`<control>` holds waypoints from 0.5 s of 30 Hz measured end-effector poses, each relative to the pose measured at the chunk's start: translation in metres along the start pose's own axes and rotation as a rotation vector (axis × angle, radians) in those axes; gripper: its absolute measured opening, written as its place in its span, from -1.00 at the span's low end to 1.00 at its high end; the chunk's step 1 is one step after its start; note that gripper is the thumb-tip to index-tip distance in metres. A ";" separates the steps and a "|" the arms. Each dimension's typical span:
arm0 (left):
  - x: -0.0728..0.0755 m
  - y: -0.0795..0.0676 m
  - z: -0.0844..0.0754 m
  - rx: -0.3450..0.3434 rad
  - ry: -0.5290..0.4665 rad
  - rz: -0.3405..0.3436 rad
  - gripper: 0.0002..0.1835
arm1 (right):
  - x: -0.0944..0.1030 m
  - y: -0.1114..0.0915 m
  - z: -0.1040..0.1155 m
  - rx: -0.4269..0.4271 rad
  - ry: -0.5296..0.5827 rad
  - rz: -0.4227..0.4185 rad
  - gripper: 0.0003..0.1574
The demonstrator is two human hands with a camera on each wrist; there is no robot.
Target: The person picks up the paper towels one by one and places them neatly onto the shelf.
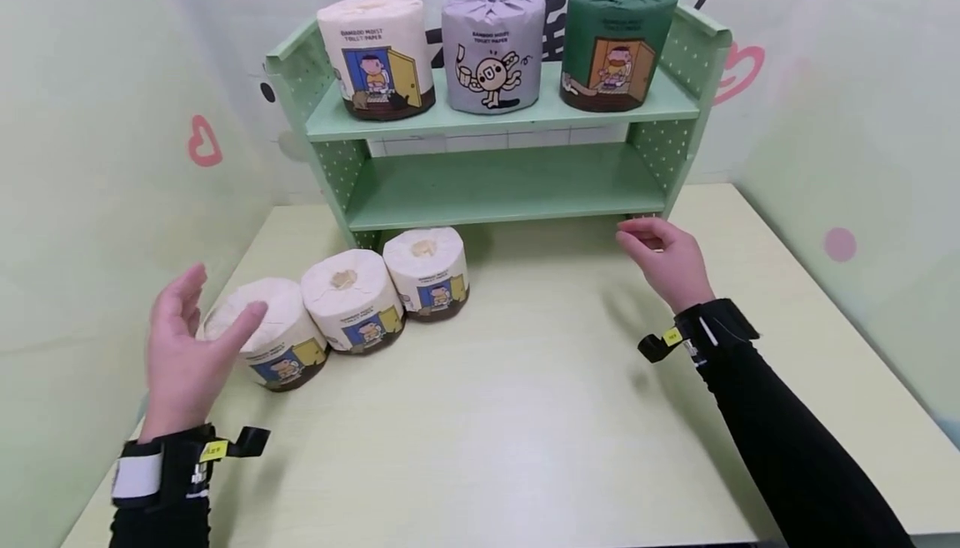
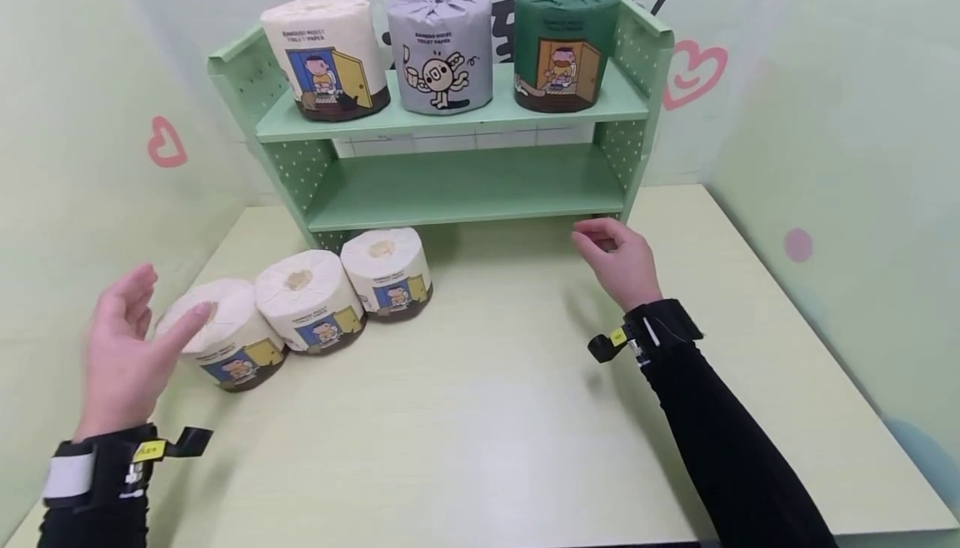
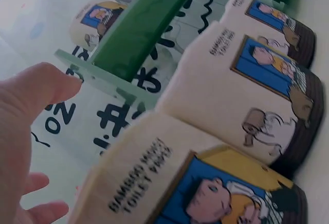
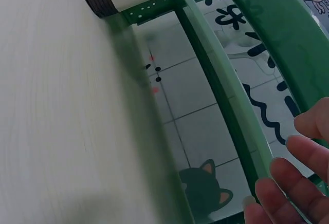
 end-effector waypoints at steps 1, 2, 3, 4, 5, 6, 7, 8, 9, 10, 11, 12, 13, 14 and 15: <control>-0.001 0.000 0.008 0.029 0.018 0.014 -0.05 | 0.000 0.000 -0.003 -0.008 0.004 -0.001 -0.55; -0.003 0.001 0.016 0.050 0.016 0.033 0.00 | 0.000 -0.001 -0.006 -0.017 0.007 -0.002 -0.54; -0.006 0.001 0.022 0.069 0.020 0.053 0.04 | 0.000 -0.001 -0.008 -0.021 0.010 -0.004 -0.54; -0.008 0.002 0.028 0.081 0.011 0.075 0.07 | 0.000 -0.001 -0.010 -0.024 0.011 -0.003 -0.53; -0.011 0.002 0.033 0.090 0.002 0.096 0.10 | -0.001 -0.002 -0.011 -0.027 0.017 -0.003 -0.52; -0.013 0.002 0.037 0.097 -0.012 0.112 0.13 | -0.001 -0.002 -0.013 -0.029 0.022 -0.003 -0.52; -0.015 0.002 0.040 0.104 -0.019 0.126 0.16 | -0.002 -0.002 -0.014 -0.028 0.027 -0.003 -0.53; -0.016 0.001 0.043 0.109 -0.030 0.139 0.20 | -0.003 -0.002 -0.016 -0.028 0.032 -0.004 -0.54; -0.016 0.001 0.044 0.114 -0.032 0.148 0.23 | -0.004 -0.002 -0.017 -0.026 0.036 -0.005 -0.54; -0.017 0.000 0.046 0.120 -0.036 0.158 0.26 | -0.005 -0.003 -0.018 -0.025 0.043 -0.006 -0.54; -0.017 -0.001 0.047 0.128 -0.041 0.169 0.29 | -0.006 -0.003 -0.019 -0.026 0.053 -0.007 -0.56; -0.017 -0.002 0.049 0.136 -0.040 0.178 0.31 | -0.006 -0.003 -0.020 -0.026 0.060 -0.007 -0.57; -0.017 -0.004 0.050 0.145 -0.028 0.187 0.34 | -0.007 -0.003 -0.020 -0.025 0.066 -0.006 -0.57; -0.017 -0.005 0.051 0.151 -0.024 0.197 0.35 | -0.008 -0.004 -0.021 -0.027 0.072 -0.003 -0.56; -0.017 -0.007 0.053 0.158 -0.021 0.208 0.36 | -0.009 -0.004 -0.021 -0.028 0.076 -0.002 -0.56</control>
Point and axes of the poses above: each hand's wrist, its own y-axis towards the middle knuckle, its own x-axis out of the back of the hand, z = x × y, the point moved 9 cm from there along y, towards the middle knuckle, and after that the axes turned 10 degrees about z, right-handed, at the moved point
